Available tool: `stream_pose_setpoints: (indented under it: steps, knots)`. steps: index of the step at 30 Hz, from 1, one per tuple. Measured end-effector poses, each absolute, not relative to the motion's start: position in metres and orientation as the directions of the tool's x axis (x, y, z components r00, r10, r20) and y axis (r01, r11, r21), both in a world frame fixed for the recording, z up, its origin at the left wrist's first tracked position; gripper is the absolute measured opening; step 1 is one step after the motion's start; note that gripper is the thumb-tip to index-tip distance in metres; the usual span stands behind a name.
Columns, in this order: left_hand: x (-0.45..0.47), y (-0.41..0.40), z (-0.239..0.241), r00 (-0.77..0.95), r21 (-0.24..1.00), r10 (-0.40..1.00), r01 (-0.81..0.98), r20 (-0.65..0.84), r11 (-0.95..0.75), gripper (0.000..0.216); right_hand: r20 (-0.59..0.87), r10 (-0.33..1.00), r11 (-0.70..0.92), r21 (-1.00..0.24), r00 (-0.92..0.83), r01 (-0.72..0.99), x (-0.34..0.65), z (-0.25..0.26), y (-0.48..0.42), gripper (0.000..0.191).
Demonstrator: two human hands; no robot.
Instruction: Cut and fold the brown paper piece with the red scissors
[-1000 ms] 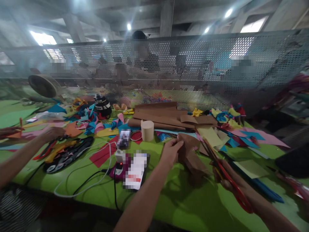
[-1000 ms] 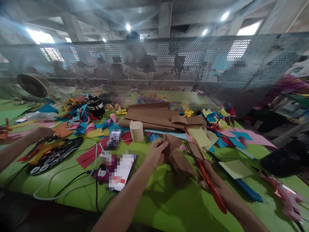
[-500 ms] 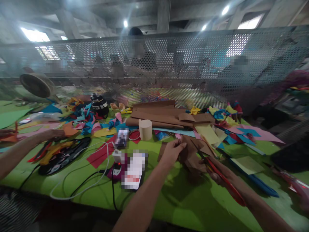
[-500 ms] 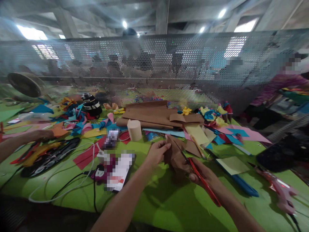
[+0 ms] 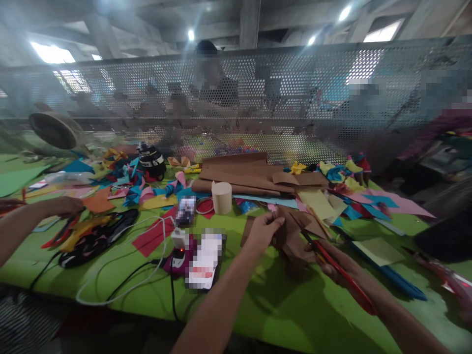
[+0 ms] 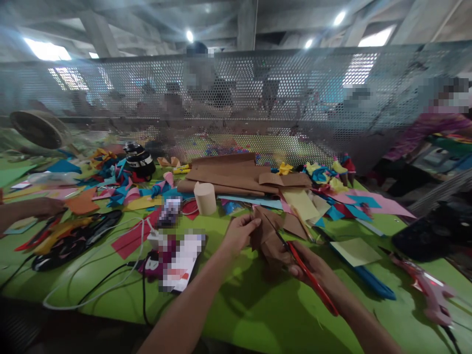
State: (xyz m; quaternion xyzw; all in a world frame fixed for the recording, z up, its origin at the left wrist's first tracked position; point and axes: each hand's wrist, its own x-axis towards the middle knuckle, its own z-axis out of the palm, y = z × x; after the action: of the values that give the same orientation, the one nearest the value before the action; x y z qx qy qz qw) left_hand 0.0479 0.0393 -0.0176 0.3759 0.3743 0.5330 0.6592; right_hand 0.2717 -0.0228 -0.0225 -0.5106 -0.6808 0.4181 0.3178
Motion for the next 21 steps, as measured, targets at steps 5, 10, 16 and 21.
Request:
stream_pose_setpoints:
  steps: [5,10,16,21]
  knots:
    - [0.0462,0.0385,-0.0172,0.154,0.914,0.987,-0.39,-0.049,0.107,0.049,-0.013,0.961,0.104,-0.908,-0.277,0.405,0.2712,-0.022,-0.0226,0.056]
    - [0.0457,0.0394,-0.0186,0.152,0.934,0.988,-0.347,-0.039,0.091,0.05,0.015,0.958,0.131,-0.912,-0.287,0.388,0.2738,-0.0256,-0.0198,0.05]
    - [0.0458,0.0403,-0.0233,0.148,0.946,0.989,-0.317,-0.021,0.068,0.048,0.029,0.963,0.144,-0.898,-0.27,0.416,0.2794,-0.0277,-0.0174,0.054]
    - [0.0459,0.0404,-0.0233,0.132,0.96,0.991,-0.279,0.015,0.023,0.043,0.008,0.962,0.13,-0.892,-0.272,0.434,0.2802,-0.0217,-0.0179,0.053]
